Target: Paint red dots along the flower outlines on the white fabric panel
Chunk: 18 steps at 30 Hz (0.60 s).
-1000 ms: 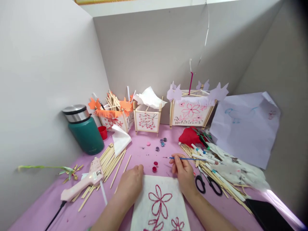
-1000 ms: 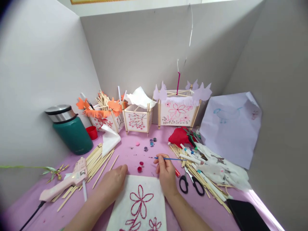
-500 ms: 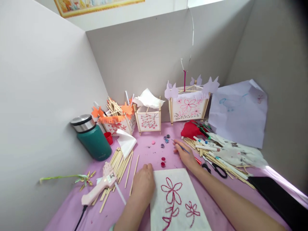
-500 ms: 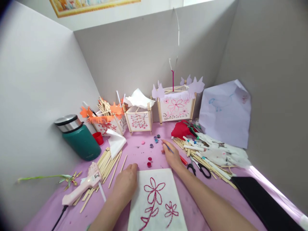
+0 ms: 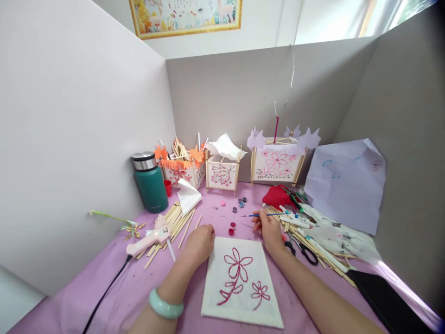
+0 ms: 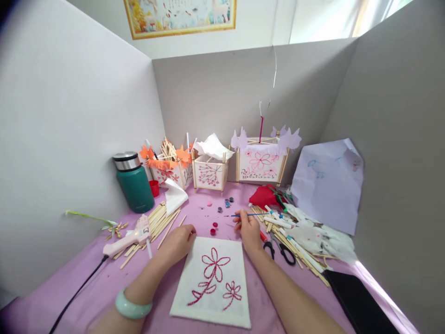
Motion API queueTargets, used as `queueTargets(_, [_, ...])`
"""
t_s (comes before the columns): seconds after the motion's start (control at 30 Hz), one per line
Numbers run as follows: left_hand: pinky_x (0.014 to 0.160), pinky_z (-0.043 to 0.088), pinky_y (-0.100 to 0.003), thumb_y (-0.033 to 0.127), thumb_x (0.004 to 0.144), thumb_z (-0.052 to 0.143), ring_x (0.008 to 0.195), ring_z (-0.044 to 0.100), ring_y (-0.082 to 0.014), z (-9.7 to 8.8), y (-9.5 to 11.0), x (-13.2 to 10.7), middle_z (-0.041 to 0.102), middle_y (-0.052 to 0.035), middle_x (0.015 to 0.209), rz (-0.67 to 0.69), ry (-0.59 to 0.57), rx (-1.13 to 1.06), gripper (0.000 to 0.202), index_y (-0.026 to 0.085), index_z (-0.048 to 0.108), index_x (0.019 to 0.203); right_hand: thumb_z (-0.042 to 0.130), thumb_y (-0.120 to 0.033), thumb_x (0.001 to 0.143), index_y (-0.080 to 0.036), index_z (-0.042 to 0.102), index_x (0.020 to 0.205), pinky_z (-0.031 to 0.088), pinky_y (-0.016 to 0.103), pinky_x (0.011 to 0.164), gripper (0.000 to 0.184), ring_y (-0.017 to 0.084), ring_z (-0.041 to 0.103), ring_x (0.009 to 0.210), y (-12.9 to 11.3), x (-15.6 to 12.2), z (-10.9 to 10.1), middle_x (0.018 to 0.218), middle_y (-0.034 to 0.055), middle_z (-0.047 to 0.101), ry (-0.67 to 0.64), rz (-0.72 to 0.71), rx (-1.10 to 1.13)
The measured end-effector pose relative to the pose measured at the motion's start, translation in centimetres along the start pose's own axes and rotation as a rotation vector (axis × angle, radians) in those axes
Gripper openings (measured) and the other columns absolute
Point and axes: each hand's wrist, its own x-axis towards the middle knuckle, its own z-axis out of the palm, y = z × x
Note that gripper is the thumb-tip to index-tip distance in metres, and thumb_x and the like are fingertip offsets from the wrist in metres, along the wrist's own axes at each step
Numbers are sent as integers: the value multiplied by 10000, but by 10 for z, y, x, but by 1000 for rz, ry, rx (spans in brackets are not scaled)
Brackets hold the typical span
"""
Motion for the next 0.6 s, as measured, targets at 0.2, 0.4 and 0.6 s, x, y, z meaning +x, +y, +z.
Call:
queueTargets(0.2, [747, 430, -293, 185, 850, 394, 907, 624, -210, -3, -1, 4, 679, -93, 959, 20, 5, -6, 247, 183, 630, 925, 590, -629, 701, -177, 568, 685, 271, 195, 309, 453, 66, 398, 319, -2, -4, 3, 464, -36, 532, -15, 91, 97])
queueTargets(0.4, [789, 428, -326, 213, 831, 444, 935, 612, -244, -8, 9, 18, 672, -123, 966, 54, 5, -18, 230, 162, 665, 866, 585, -641, 693, -180, 561, 734, 250, 187, 313, 464, 58, 399, 324, -6, -10, 6, 485, -38, 554, 14, 89, 165])
queueTargets(0.6, [738, 444, -262, 295, 833, 493, 876, 627, -187, -6, 26, 53, 694, -50, 945, 97, -57, -132, 251, 201, 656, 998, 588, -606, 707, -181, 556, 734, 260, 184, 319, 427, 64, 406, 334, -6, -6, 4, 472, -39, 549, 69, 123, 238])
